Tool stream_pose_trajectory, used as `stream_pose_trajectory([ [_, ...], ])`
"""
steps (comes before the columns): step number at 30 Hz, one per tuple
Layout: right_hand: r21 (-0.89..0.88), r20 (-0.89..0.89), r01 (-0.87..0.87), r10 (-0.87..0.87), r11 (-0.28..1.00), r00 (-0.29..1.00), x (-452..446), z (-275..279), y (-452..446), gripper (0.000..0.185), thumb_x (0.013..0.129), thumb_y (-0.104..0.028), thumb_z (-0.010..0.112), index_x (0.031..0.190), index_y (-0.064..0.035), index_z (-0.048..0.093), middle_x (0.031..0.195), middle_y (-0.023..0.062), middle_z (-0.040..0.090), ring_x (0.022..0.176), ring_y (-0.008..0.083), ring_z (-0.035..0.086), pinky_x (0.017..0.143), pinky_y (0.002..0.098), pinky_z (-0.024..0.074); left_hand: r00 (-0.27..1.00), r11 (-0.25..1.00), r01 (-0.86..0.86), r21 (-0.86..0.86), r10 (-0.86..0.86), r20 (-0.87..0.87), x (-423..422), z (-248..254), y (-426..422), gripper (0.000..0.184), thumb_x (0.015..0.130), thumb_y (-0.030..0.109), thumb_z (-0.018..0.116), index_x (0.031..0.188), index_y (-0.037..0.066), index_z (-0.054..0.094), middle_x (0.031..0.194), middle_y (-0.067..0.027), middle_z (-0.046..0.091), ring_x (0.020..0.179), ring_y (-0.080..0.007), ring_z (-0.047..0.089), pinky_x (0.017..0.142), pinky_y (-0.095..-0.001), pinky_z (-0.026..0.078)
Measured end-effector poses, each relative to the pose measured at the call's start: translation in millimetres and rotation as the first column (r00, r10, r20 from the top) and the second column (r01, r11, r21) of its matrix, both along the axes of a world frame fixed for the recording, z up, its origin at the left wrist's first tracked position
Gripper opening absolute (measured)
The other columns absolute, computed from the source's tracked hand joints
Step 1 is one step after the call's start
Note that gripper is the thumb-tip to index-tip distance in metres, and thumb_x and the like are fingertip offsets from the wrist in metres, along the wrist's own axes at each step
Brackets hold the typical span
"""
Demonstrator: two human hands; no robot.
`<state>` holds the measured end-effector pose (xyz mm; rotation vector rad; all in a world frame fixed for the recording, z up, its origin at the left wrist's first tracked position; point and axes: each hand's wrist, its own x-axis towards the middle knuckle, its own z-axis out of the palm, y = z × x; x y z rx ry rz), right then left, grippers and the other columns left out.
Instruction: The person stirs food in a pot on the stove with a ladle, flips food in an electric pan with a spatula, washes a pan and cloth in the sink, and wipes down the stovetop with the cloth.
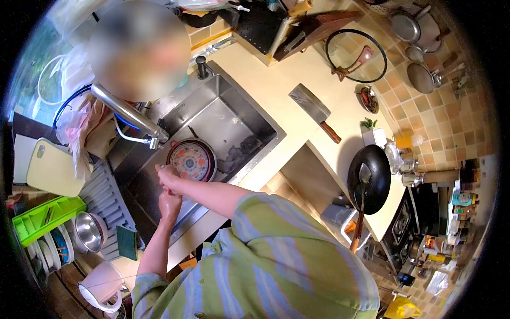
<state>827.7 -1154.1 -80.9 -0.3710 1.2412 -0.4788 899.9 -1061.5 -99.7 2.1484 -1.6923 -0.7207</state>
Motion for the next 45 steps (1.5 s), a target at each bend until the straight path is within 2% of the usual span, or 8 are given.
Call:
stream_pose_trajectory([
  [13,-0.065,0.186,0.271,-0.255,0.960,0.949,-27,-10,10,0.049,0.100,-0.046,0.058,0.070,-0.0076,0.051,0.054,0.0035,0.048,0.037,0.0170,0.043,0.034,0.0355,0.0361,0.998,0.997,0.064,-0.045,-0.065,-0.021,-15,-1,-8,0.024,0.079,0.026,0.073,0.084,0.002,0.068,0.073,-0.0221,0.069,0.068,-0.0379,0.069,0.062,-0.0479,0.053],
  [19,-0.254,0.765,0.273,0.020,0.928,0.644,-110,64,8,0.030,0.098,-0.028,0.067,0.114,-0.0025,0.066,0.106,0.0129,0.070,0.095,0.0220,0.068,0.085,0.0348,0.0543,0.841,0.979,0.060,0.197,0.056,-0.538,-31,71,-24,0.022,0.083,0.021,0.079,0.091,0.006,0.065,0.067,-0.0011,0.061,0.053,-0.0109,0.055,0.047,-0.0285,0.041],
  [21,-0.478,0.085,0.003,0.042,0.879,0.996,-126,34,9,0.035,0.095,-0.030,0.069,0.123,-0.0094,0.064,0.120,0.0094,0.068,0.111,0.0266,0.065,0.092,0.0413,0.0522,0.664,0.950,-0.067,0.305,0.270,-0.697,-24,89,-20,0.030,0.084,0.020,0.080,0.105,0.007,0.062,0.067,-0.0012,0.062,0.051,-0.0106,0.054,0.046,-0.0261,0.040],
  [23,-0.589,-0.782,-0.763,-0.423,0.266,0.457,-147,23,36,0.033,0.095,-0.026,0.065,0.123,-0.0093,0.063,0.120,0.0142,0.066,0.103,0.0315,0.068,0.090,0.0426,0.0532,0.617,0.985,-0.104,0.137,0.171,-0.768,-17,101,-10,0.037,0.085,0.019,0.079,0.115,0.009,0.060,0.077,-0.0027,0.065,0.056,-0.0107,0.056,0.047,-0.0238,0.040],
  [26,-0.812,-0.408,-0.254,-0.202,0.525,0.890,-139,36,64,0.030,0.096,-0.029,0.063,0.117,-0.0075,0.062,0.121,0.0162,0.065,0.104,0.0331,0.067,0.089,0.0433,0.0527,0.536,0.963,-0.227,0.144,0.247,-0.807,-16,129,21,0.047,0.086,0.019,0.079,0.125,0.009,0.055,0.092,-0.0026,0.065,0.068,-0.0112,0.059,0.056,-0.0247,0.044],
  [33,-0.762,-0.148,-0.116,0.003,0.637,0.989,-194,65,195,0.059,0.098,-0.051,0.062,0.133,-0.0030,0.057,0.130,0.0169,0.063,0.116,0.0262,0.063,0.098,0.0383,0.0499,0.632,0.970,-0.219,0.104,0.222,-0.743,-55,125,102,0.076,0.101,0.050,0.058,0.156,0.010,0.025,0.135,-0.0126,0.055,0.105,-0.0219,0.061,0.084,-0.0335,0.053],
  [38,-0.553,0.088,0.108,-0.071,0.826,0.994,-277,58,325,0.085,0.091,-0.066,0.062,0.144,-0.0004,0.049,0.139,0.0153,0.057,0.120,0.0283,0.060,0.089,0.0360,0.0565,0.785,0.923,0.266,0.278,-0.040,-0.618,-184,140,176,0.072,0.102,0.046,0.058,0.152,0.004,0.028,0.129,-0.0207,0.057,0.104,-0.0309,0.062,0.079,-0.0384,0.053],
  [45,-0.286,0.283,0.587,-0.519,0.757,0.807,-384,28,527,0.081,0.094,-0.063,0.060,0.148,-0.0047,0.046,0.143,0.0104,0.055,0.127,0.0210,0.055,0.099,0.0367,0.0511,0.436,0.415,0.899,0.137,-0.876,-0.207,-320,85,312,0.061,0.084,0.037,0.080,0.126,-0.001,0.057,0.123,-0.0234,0.057,0.114,-0.0414,0.058,0.094,-0.0464,0.048],
])
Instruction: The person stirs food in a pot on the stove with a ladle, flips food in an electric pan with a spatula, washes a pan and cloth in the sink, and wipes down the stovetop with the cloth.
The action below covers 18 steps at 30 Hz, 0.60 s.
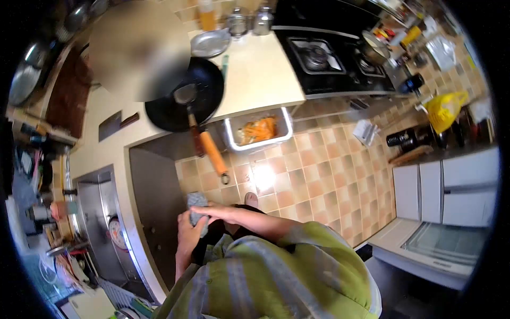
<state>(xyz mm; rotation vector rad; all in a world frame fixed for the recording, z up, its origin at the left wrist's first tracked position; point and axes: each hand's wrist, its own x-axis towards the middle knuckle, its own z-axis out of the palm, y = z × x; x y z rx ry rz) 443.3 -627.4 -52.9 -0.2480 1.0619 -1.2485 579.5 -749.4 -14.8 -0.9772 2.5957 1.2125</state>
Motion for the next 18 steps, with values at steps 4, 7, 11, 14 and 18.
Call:
stream_pose_trajectory([
  [4,0.139,-0.047,0.292,-0.289,0.946,0.956,-35,-16,101,0.068,0.094,-0.056,0.066,0.137,-0.0040,0.058,0.130,0.0081,0.065,0.118,0.0175,0.061,0.099,0.0344,0.0499,0.972,0.969,0.236,0.074,-0.234,-0.026,-57,-2,48,0.052,0.082,0.038,0.081,0.114,0.001,0.064,0.110,-0.0196,0.066,0.107,-0.0366,0.063,0.091,-0.0435,0.050],
  [7,0.138,-0.190,0.464,-0.437,0.875,0.879,-48,-21,155,0.060,0.095,-0.052,0.067,0.130,-0.0043,0.064,0.120,0.0060,0.069,0.109,0.0148,0.063,0.095,0.0315,0.0494,0.971,0.938,0.229,0.261,-0.202,-0.128,-81,-25,68,0.045,0.084,0.034,0.079,0.110,0.001,0.064,0.100,-0.0178,0.070,0.097,-0.0322,0.068,0.086,-0.0399,0.052],
  [11,0.234,-0.598,0.624,-0.396,0.746,0.697,-62,-7,215,0.042,0.095,-0.041,0.071,0.114,-0.0029,0.072,0.095,0.0036,0.072,0.089,0.0113,0.063,0.080,0.0290,0.0508,0.955,0.925,0.295,0.239,-0.287,-0.071,-109,-23,96,0.039,0.085,0.024,0.077,0.112,0.002,0.062,0.104,-0.0171,0.070,0.090,-0.0276,0.070,0.076,-0.0382,0.055],
  [14,0.160,-0.729,0.827,-0.500,0.539,0.467,-58,25,253,0.036,0.094,-0.037,0.072,0.104,-0.0029,0.073,0.082,0.0019,0.069,0.077,0.0097,0.060,0.071,0.0290,0.0493,0.974,0.831,0.220,0.511,-0.215,-0.070,-132,-43,117,0.038,0.086,0.021,0.078,0.113,0.002,0.060,0.106,-0.0129,0.067,0.079,-0.0183,0.067,0.061,-0.0321,0.053],
  [18,0.144,-0.781,0.953,-0.561,0.265,0.274,-46,90,296,0.034,0.095,-0.035,0.072,0.101,-0.0015,0.072,0.077,0.0004,0.068,0.074,0.0085,0.059,0.068,0.0286,0.0488,0.937,0.671,0.312,0.673,-0.336,-0.100,-169,-10,142,0.043,0.082,0.020,0.085,0.111,0.005,0.058,0.104,-0.0045,0.061,0.068,-0.0076,0.057,0.051,-0.0240,0.047],
])
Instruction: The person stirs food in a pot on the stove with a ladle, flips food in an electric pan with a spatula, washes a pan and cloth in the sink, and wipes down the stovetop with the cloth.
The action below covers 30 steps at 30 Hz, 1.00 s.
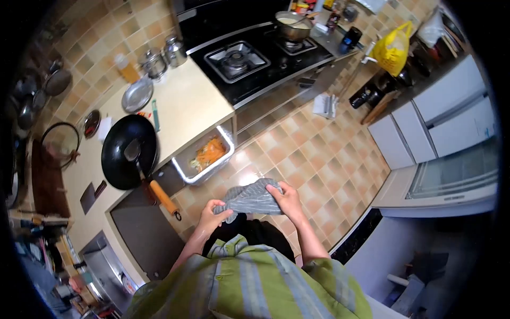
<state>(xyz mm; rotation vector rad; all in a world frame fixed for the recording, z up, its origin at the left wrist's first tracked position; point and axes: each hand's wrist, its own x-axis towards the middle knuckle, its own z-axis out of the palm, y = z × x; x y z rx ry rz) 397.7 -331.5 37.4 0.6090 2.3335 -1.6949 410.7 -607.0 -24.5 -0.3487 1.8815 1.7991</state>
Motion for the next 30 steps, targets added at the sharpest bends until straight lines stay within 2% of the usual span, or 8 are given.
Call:
stream_pose_trajectory([
  [5,0.618,-0.183,0.013,0.128,0.786,0.975,-1,24,26,0.030,0.095,-0.034,0.069,0.097,-0.0043,0.069,0.065,0.0198,0.061,0.057,0.0305,0.058,0.059,0.0381,0.0489,0.998,0.992,0.059,0.112,-0.056,-0.032,-28,-37,34,0.034,0.089,0.004,0.074,0.119,0.005,0.057,0.114,-0.0066,0.060,0.074,-0.0072,0.059,0.058,-0.0235,0.048],
  [9,0.116,-0.143,0.043,-0.026,0.992,0.989,-19,40,41,0.030,0.098,-0.033,0.067,0.098,-0.0031,0.068,0.075,0.0106,0.066,0.068,0.0151,0.058,0.067,0.0324,0.0487,0.968,0.965,-0.101,0.243,0.152,-0.199,-53,-42,58,0.043,0.090,0.000,0.068,0.130,0.006,0.052,0.124,-0.0092,0.058,0.111,-0.0156,0.058,0.100,-0.0301,0.047],
  [13,-0.311,-0.227,0.025,-0.100,0.950,0.969,-47,26,76,0.030,0.101,-0.026,0.065,0.116,-0.0003,0.066,0.104,-0.0017,0.069,0.094,0.0069,0.059,0.085,0.0260,0.0496,0.850,0.721,-0.515,0.464,0.497,0.172,-103,-23,108,0.050,0.100,0.023,0.065,0.142,0.008,0.043,0.134,-0.0180,0.053,0.120,-0.0252,0.054,0.111,-0.0437,0.040],
  [14,-0.486,-0.185,-0.003,-0.100,0.874,0.978,-54,33,85,0.034,0.101,-0.025,0.065,0.125,0.0000,0.063,0.109,-0.0003,0.069,0.098,0.0078,0.061,0.088,0.0264,0.0496,0.872,0.686,-0.488,0.539,0.351,0.343,-110,-20,123,0.050,0.101,0.028,0.063,0.142,0.007,0.043,0.135,-0.0185,0.052,0.120,-0.0267,0.054,0.110,-0.0443,0.041],
  [17,-0.259,-0.341,-0.152,0.057,0.954,0.938,-75,23,117,0.041,0.101,-0.023,0.065,0.133,0.0017,0.059,0.113,0.0037,0.069,0.101,0.0093,0.060,0.089,0.0265,0.0496,0.816,0.598,-0.389,0.701,-0.129,0.564,-140,12,184,0.059,0.103,0.050,0.052,0.137,0.003,0.049,0.133,-0.0169,0.058,0.119,-0.0290,0.057,0.107,-0.0419,0.043],
  [22,0.002,-0.139,-0.135,0.134,0.991,0.981,-81,22,182,0.040,0.100,-0.018,0.065,0.134,0.0022,0.058,0.114,0.0076,0.070,0.097,0.0090,0.060,0.087,0.0263,0.0497,0.921,0.785,-0.044,0.618,-0.207,0.328,-176,17,277,0.052,0.102,0.041,0.059,0.138,0.004,0.052,0.130,-0.0090,0.064,0.121,-0.0197,0.059,0.105,-0.0361,0.044],
  [24,0.033,-0.380,0.052,-0.036,0.998,0.924,-86,-1,210,0.032,0.098,-0.017,0.067,0.125,0.0003,0.065,0.104,0.0090,0.070,0.084,0.0123,0.063,0.076,0.0272,0.0508,0.939,0.921,0.074,0.383,-0.193,0.283,-193,35,303,0.047,0.101,0.034,0.063,0.136,0.004,0.054,0.125,-0.0084,0.066,0.117,-0.0174,0.061,0.101,-0.0323,0.046],
  [30,-0.006,-0.425,0.295,-0.270,0.955,0.864,-123,-14,282,0.022,0.092,-0.010,0.074,0.109,0.0028,0.071,0.114,0.0111,0.063,0.088,0.0151,0.064,0.061,0.0240,0.0518,0.994,0.991,-0.082,0.106,0.074,0.074,-226,20,325,0.040,0.089,0.011,0.078,0.123,0.005,0.057,0.101,0.0003,0.065,0.090,-0.0092,0.060,0.078,-0.0238,0.047],
])
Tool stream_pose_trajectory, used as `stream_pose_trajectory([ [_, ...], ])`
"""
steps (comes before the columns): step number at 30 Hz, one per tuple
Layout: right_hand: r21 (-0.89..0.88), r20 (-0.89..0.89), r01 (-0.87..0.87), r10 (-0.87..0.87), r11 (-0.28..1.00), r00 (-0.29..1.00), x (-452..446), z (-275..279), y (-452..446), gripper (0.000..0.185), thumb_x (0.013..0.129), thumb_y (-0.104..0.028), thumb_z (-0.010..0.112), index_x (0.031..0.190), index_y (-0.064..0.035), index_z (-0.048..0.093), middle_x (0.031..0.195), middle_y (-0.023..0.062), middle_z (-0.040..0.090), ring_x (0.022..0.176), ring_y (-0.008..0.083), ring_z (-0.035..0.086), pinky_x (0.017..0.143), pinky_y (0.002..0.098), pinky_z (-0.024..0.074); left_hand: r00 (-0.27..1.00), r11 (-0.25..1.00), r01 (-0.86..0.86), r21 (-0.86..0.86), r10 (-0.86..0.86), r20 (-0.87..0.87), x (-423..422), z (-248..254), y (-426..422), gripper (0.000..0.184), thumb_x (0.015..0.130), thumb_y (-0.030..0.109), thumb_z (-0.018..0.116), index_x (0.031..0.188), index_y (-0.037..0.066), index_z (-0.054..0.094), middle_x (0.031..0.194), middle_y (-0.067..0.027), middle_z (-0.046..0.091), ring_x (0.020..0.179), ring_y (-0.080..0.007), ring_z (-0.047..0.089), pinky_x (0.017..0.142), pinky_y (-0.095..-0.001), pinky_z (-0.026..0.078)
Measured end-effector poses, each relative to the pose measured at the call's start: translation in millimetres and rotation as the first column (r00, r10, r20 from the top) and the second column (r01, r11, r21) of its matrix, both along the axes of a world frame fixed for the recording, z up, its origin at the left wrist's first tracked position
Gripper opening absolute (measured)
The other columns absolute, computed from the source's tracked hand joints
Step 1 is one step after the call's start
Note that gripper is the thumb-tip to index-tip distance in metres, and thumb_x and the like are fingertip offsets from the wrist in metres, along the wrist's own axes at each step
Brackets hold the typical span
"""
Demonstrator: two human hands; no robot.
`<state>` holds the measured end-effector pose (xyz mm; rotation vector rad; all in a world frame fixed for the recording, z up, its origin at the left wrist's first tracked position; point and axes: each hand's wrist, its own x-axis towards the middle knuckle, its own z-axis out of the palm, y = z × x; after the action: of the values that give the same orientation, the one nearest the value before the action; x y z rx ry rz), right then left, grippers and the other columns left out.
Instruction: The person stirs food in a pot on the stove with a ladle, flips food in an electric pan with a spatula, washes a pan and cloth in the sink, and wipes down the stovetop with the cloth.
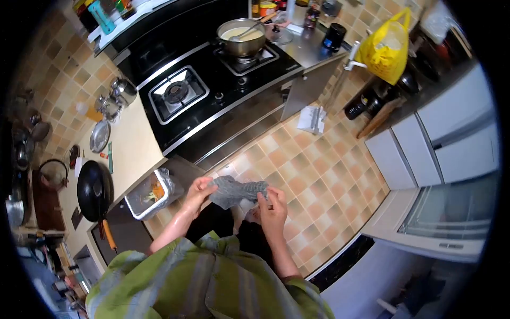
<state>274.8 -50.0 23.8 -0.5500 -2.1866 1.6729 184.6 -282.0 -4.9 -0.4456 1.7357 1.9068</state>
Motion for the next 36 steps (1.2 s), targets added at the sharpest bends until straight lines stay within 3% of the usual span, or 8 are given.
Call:
stream_pose_trajectory([
  [5,0.226,-0.028,-0.104,0.113,0.969,0.993,-41,11,7,0.020,0.096,-0.014,0.070,0.106,0.0031,0.069,0.118,0.0113,0.060,0.086,0.0154,0.066,0.063,0.0260,0.0588,0.981,0.988,0.010,-0.154,-0.039,-0.190,-28,6,-15,0.045,0.084,0.007,0.081,0.124,0.008,0.063,0.090,0.0059,0.057,0.077,-0.0042,0.047,0.071,-0.0193,0.041],
  [12,-0.256,0.135,-0.295,0.337,0.920,0.932,-127,15,-10,0.021,0.098,-0.017,0.069,0.099,0.0038,0.068,0.096,0.0089,0.065,0.075,0.0148,0.065,0.062,0.0268,0.0532,0.913,0.960,-0.102,-0.260,-0.014,-0.408,-93,60,-70,0.045,0.083,-0.005,0.075,0.125,0.007,0.064,0.092,0.0073,0.058,0.072,-0.0003,0.045,0.062,-0.0174,0.041],
  [15,-0.415,0.250,-0.277,0.401,0.867,0.881,-204,36,-32,0.031,0.101,-0.022,0.065,0.117,0.0040,0.062,0.108,0.0081,0.065,0.086,0.0164,0.067,0.073,0.0302,0.0550,0.877,0.954,-0.226,-0.197,0.112,-0.467,-137,102,-87,0.048,0.086,-0.005,0.073,0.131,0.005,0.061,0.115,-0.0007,0.056,0.098,-0.0081,0.056,0.083,-0.0224,0.050],
  [18,0.071,0.029,-0.271,0.270,0.960,0.962,-282,14,-63,0.037,0.099,-0.023,0.066,0.125,0.0021,0.057,0.125,0.0203,0.060,0.118,0.0295,0.060,0.089,0.0363,0.0493,0.806,0.854,-0.410,-0.319,0.176,-0.566,-170,93,-116,0.046,0.088,-0.002,0.071,0.132,0.008,0.061,0.132,-0.0078,0.049,0.125,-0.0192,0.054,0.101,-0.0320,0.049],
  [20,0.559,-0.123,-0.258,0.387,0.788,0.914,-324,5,-92,0.050,0.098,-0.022,0.067,0.140,-0.0001,0.050,0.145,0.0249,0.047,0.141,0.0382,0.040,0.110,0.0420,0.0386,0.735,0.756,-0.536,-0.374,0.200,-0.648,-177,68,-139,0.041,0.090,-0.002,0.069,0.129,0.008,0.063,0.132,-0.0090,0.050,0.123,-0.0197,0.056,0.100,-0.0322,0.049],
  [26,0.796,0.465,-0.604,0.682,-0.044,0.564,-342,-95,-192,0.067,0.099,-0.047,0.056,0.152,-0.0072,0.043,0.160,0.0197,0.034,0.153,0.0412,0.019,0.123,0.0542,0.0182,0.730,0.656,-0.672,-0.343,0.508,-0.457,-139,13,-167,0.032,0.092,-0.007,0.061,0.123,0.001,0.063,0.116,-0.0066,0.064,0.105,-0.0148,0.063,0.092,-0.0288,0.051],
  [32,0.740,0.268,-0.649,0.963,-0.180,0.038,-372,-100,-306,0.055,0.098,-0.037,0.058,0.146,-0.0121,0.051,0.159,0.0130,0.037,0.151,0.0346,0.025,0.123,0.0501,0.0200,0.525,0.495,-0.851,-0.177,0.777,-0.347,-109,-20,-164,0.021,0.094,-0.002,0.065,0.115,0.001,0.066,0.095,-0.0026,0.067,0.092,-0.0092,0.062,0.083,-0.0237,0.050],
  [36,0.776,0.279,-0.549,0.950,-0.311,-0.143,-393,-97,-298,0.054,0.093,-0.026,0.061,0.144,-0.0124,0.052,0.158,0.0111,0.040,0.149,0.0331,0.030,0.122,0.0478,0.0236,0.380,0.343,-0.923,-0.173,0.878,-0.291,-116,8,-150,0.019,0.099,0.000,0.059,0.117,0.000,0.065,0.105,-0.0060,0.068,0.095,-0.0121,0.064,0.086,-0.0268,0.053],
])
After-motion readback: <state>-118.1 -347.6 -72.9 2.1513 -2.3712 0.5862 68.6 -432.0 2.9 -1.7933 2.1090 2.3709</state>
